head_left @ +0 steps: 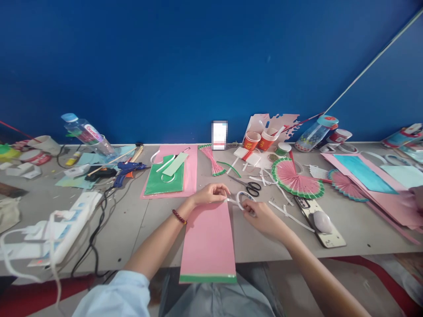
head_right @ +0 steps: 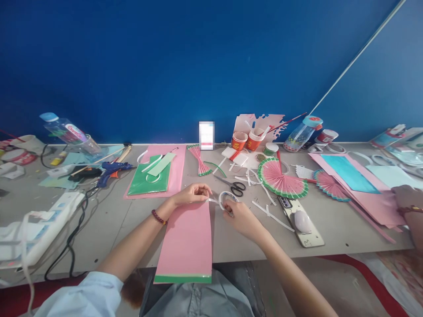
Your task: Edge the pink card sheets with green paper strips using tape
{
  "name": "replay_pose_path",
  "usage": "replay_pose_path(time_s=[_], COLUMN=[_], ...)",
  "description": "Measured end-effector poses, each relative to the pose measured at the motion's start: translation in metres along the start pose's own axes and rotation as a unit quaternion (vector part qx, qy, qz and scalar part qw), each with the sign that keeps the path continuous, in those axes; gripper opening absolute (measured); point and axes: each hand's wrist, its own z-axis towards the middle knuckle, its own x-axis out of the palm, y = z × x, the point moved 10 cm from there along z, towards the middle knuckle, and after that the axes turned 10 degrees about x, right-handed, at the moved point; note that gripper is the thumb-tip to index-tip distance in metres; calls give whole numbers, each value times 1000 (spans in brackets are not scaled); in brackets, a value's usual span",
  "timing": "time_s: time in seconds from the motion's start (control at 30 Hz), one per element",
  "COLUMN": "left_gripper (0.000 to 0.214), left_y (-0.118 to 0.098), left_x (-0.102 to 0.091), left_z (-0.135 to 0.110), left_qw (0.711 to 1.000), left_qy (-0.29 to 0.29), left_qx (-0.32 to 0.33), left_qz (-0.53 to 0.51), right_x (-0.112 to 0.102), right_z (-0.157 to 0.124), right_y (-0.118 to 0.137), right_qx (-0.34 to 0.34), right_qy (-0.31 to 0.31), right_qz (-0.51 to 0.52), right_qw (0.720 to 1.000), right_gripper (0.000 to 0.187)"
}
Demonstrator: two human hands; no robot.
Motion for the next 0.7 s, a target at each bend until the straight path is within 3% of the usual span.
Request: replay_pose_path(time_s=[0.27,0.4,0.53,0.63,0.7], left_gripper=[27,27,27,27,28], left_y=[-5,-5,-3,-2,-2], left_x=[3,3,0,-1,1], left_z=[-1,-2,-2,-2,-2], left_qw=[1000,1000,1000,999,1000], left_qy=[22,12,-3,-8,-5], left_qx=[4,7,3,1,-2], left_qz=[-6,-18,-31,-33,-30], right_x=[-12,-17,-15,-7,3], right_z=[4,8,11,13,13], right_y=[3,3,0,-6,-9], right_qx=[-20,8,35,58,76], right_qy=[15,20,42,82,143], right_qz=[32,45,61,87,122], right_qw=[999,999,997,991,979], right_gripper=[18,36,39,39,37])
